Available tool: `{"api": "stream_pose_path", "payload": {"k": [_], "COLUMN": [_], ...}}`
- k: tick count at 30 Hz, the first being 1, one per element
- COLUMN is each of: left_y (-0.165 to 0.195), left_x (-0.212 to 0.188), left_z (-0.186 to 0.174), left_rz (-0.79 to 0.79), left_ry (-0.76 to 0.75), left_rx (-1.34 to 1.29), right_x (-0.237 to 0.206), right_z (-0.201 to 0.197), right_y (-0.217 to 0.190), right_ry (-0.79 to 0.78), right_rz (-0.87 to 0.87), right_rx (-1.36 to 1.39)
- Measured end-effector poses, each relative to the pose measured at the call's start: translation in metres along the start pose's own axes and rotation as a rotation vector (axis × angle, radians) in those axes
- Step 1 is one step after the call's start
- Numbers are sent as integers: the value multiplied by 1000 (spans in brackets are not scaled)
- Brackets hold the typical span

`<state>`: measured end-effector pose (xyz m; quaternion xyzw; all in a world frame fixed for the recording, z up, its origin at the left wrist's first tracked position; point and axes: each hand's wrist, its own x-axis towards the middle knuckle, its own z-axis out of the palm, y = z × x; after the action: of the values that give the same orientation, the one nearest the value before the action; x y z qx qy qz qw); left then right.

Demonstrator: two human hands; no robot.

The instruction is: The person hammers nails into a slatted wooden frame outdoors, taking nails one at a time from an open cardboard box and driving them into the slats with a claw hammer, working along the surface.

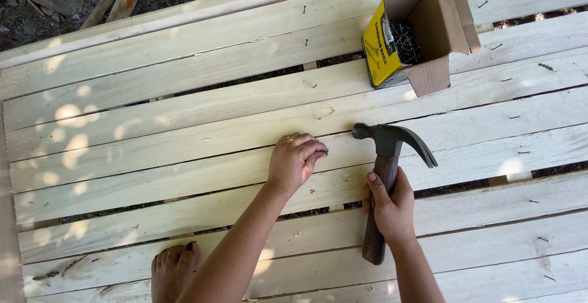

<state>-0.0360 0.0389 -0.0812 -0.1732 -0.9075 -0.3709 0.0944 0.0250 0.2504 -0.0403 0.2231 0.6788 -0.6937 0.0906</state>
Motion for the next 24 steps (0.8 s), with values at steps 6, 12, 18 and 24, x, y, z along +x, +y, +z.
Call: {"api": "stream_pose_path", "payload": {"k": [6, 12, 18, 24], "left_y": [189, 137, 278, 320], "left_x": [46, 46, 56, 54], "left_z": [50, 78, 41, 38], "left_rz": [14, 26, -15, -35], "left_ry": [11, 38, -16, -4], "left_rx": [35, -2, -27, 13], "right_x": [-35, 2, -87, -135], "right_z": [-187, -177, -253, -278], "right_y": [-135, -118, -207, -198], "right_ry": [-98, -172, -248, -250], "right_rz": [-41, -73, -192, -409], "right_rx": [-489, -736, -989, -1043]}}
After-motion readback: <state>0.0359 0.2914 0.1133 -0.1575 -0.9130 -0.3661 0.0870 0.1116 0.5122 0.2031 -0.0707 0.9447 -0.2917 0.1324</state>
